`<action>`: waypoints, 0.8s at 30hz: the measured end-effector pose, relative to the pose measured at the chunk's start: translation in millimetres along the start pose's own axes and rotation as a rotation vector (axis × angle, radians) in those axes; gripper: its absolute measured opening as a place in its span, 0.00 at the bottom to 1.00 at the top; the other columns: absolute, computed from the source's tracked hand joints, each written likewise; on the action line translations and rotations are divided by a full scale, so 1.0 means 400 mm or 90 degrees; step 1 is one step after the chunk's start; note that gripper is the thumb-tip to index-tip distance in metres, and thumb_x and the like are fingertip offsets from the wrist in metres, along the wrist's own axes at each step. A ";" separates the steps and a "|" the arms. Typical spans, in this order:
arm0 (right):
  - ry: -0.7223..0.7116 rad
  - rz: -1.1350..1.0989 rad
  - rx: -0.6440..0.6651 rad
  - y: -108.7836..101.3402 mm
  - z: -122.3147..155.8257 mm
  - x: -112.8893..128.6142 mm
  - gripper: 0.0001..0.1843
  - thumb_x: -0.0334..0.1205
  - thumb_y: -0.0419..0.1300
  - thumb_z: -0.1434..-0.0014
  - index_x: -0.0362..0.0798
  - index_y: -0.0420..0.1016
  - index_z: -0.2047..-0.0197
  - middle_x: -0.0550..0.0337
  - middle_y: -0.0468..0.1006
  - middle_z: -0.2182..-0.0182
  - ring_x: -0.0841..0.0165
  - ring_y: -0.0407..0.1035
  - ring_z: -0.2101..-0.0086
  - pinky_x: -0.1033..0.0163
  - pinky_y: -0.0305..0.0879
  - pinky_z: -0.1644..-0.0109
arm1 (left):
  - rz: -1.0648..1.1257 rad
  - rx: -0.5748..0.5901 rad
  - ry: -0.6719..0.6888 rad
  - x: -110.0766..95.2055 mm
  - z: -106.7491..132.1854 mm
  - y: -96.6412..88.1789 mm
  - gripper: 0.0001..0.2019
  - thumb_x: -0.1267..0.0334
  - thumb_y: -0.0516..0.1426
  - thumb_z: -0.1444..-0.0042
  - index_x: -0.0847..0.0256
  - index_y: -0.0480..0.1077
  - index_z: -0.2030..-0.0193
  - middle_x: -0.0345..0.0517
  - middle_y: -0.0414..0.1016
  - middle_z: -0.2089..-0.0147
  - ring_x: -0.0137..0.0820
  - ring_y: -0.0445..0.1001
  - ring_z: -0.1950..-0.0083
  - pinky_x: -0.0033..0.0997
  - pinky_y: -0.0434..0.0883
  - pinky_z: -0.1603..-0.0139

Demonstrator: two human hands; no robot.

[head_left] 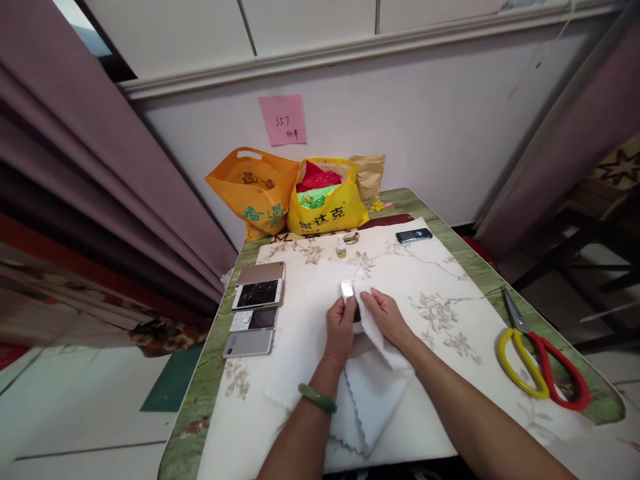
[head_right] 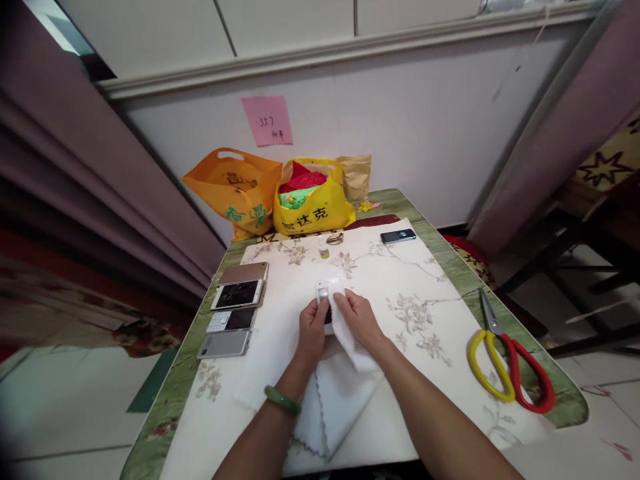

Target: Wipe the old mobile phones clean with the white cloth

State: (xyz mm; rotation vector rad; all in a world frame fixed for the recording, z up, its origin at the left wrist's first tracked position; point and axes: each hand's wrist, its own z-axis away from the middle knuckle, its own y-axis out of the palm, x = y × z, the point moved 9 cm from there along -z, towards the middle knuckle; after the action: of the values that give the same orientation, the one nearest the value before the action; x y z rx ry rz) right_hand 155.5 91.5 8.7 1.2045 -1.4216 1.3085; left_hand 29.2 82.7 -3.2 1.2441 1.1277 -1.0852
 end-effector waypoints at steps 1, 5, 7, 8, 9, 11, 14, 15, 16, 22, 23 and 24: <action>-0.006 0.021 0.025 0.009 0.002 0.003 0.21 0.57 0.51 0.38 0.49 0.66 0.73 0.66 0.63 0.78 0.70 0.56 0.74 0.66 0.57 0.71 | 0.010 -0.032 0.002 0.004 -0.001 -0.012 0.17 0.48 0.56 0.43 0.63 0.71 0.67 0.40 0.70 0.72 0.27 0.66 0.69 0.26 0.65 0.66; -0.024 0.067 0.109 0.035 0.010 0.011 0.21 0.54 0.51 0.37 0.49 0.65 0.74 0.66 0.63 0.79 0.71 0.55 0.75 0.67 0.55 0.71 | 0.020 -0.135 0.003 0.018 -0.002 -0.053 0.18 0.46 0.56 0.43 0.61 0.69 0.68 0.38 0.69 0.72 0.27 0.66 0.69 0.26 0.65 0.66; -0.026 0.070 0.128 0.039 0.011 0.010 0.21 0.54 0.51 0.37 0.48 0.64 0.75 0.67 0.61 0.79 0.72 0.54 0.75 0.67 0.53 0.71 | 0.007 -0.176 0.003 0.021 0.000 -0.068 0.19 0.45 0.56 0.44 0.61 0.68 0.71 0.36 0.67 0.75 0.26 0.64 0.72 0.25 0.64 0.68; -0.025 0.069 0.136 0.041 0.012 0.009 0.22 0.55 0.51 0.38 0.48 0.63 0.76 0.67 0.60 0.80 0.72 0.53 0.76 0.67 0.53 0.72 | 0.004 -0.193 0.004 0.021 0.002 -0.073 0.19 0.45 0.56 0.45 0.61 0.67 0.72 0.36 0.66 0.75 0.25 0.63 0.72 0.25 0.63 0.68; -0.024 0.067 0.142 0.043 0.012 0.008 0.22 0.55 0.51 0.38 0.48 0.63 0.76 0.67 0.60 0.80 0.72 0.53 0.76 0.67 0.52 0.72 | 0.003 -0.206 0.005 0.020 0.003 -0.078 0.19 0.45 0.56 0.45 0.60 0.66 0.73 0.35 0.65 0.76 0.25 0.62 0.73 0.25 0.63 0.69; -0.024 0.064 0.143 0.044 0.014 0.008 0.22 0.56 0.51 0.38 0.48 0.62 0.76 0.67 0.59 0.80 0.72 0.53 0.76 0.67 0.51 0.73 | -0.002 -0.226 0.007 0.015 0.006 -0.082 0.20 0.44 0.57 0.46 0.60 0.64 0.75 0.35 0.63 0.77 0.25 0.61 0.74 0.25 0.62 0.70; -0.020 0.046 0.076 0.025 0.013 0.006 0.22 0.57 0.53 0.40 0.49 0.62 0.76 0.67 0.60 0.80 0.72 0.53 0.76 0.67 0.52 0.72 | 0.007 -0.190 0.010 0.004 0.004 -0.069 0.19 0.45 0.57 0.46 0.61 0.66 0.73 0.36 0.64 0.76 0.25 0.62 0.73 0.24 0.62 0.70; -0.013 0.032 0.037 0.013 0.012 0.002 0.22 0.57 0.54 0.40 0.49 0.62 0.75 0.67 0.60 0.80 0.72 0.53 0.76 0.67 0.53 0.72 | 0.016 -0.161 0.005 0.003 0.002 -0.060 0.18 0.46 0.58 0.46 0.61 0.67 0.71 0.36 0.65 0.76 0.24 0.62 0.74 0.24 0.62 0.71; -0.005 0.013 0.000 0.001 0.011 -0.005 0.21 0.58 0.54 0.41 0.49 0.62 0.74 0.68 0.60 0.79 0.72 0.53 0.76 0.67 0.53 0.72 | 0.025 -0.130 -0.004 0.004 0.000 -0.050 0.18 0.46 0.59 0.47 0.61 0.69 0.69 0.36 0.66 0.76 0.24 0.62 0.75 0.24 0.62 0.72; 0.036 -0.130 -0.125 -0.050 -0.004 -0.053 0.23 0.60 0.57 0.43 0.50 0.59 0.74 0.69 0.58 0.80 0.72 0.52 0.77 0.67 0.54 0.73 | -0.009 -0.007 -0.052 0.015 0.003 -0.021 0.18 0.51 0.66 0.56 0.63 0.68 0.81 0.37 0.64 0.84 0.23 0.59 0.81 0.26 0.58 0.78; 0.039 -0.146 -0.134 -0.057 -0.007 -0.057 0.23 0.60 0.58 0.43 0.50 0.59 0.74 0.69 0.58 0.80 0.73 0.52 0.78 0.67 0.54 0.74 | -0.016 0.016 -0.058 0.016 0.005 -0.014 0.19 0.50 0.65 0.55 0.64 0.69 0.82 0.39 0.65 0.84 0.23 0.60 0.82 0.26 0.58 0.79; 0.040 -0.157 -0.137 -0.061 -0.009 -0.058 0.22 0.60 0.58 0.44 0.50 0.59 0.74 0.69 0.58 0.80 0.73 0.52 0.78 0.67 0.53 0.74 | -0.016 0.037 -0.065 0.019 0.007 -0.008 0.20 0.49 0.64 0.54 0.64 0.69 0.82 0.40 0.67 0.84 0.24 0.60 0.82 0.26 0.57 0.79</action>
State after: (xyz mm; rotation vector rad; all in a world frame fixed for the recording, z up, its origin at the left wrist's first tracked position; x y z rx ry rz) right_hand 183.8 97.8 -8.9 1.1431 -1.2872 0.9885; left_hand 27.1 79.9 -11.0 1.2088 1.0418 -1.1947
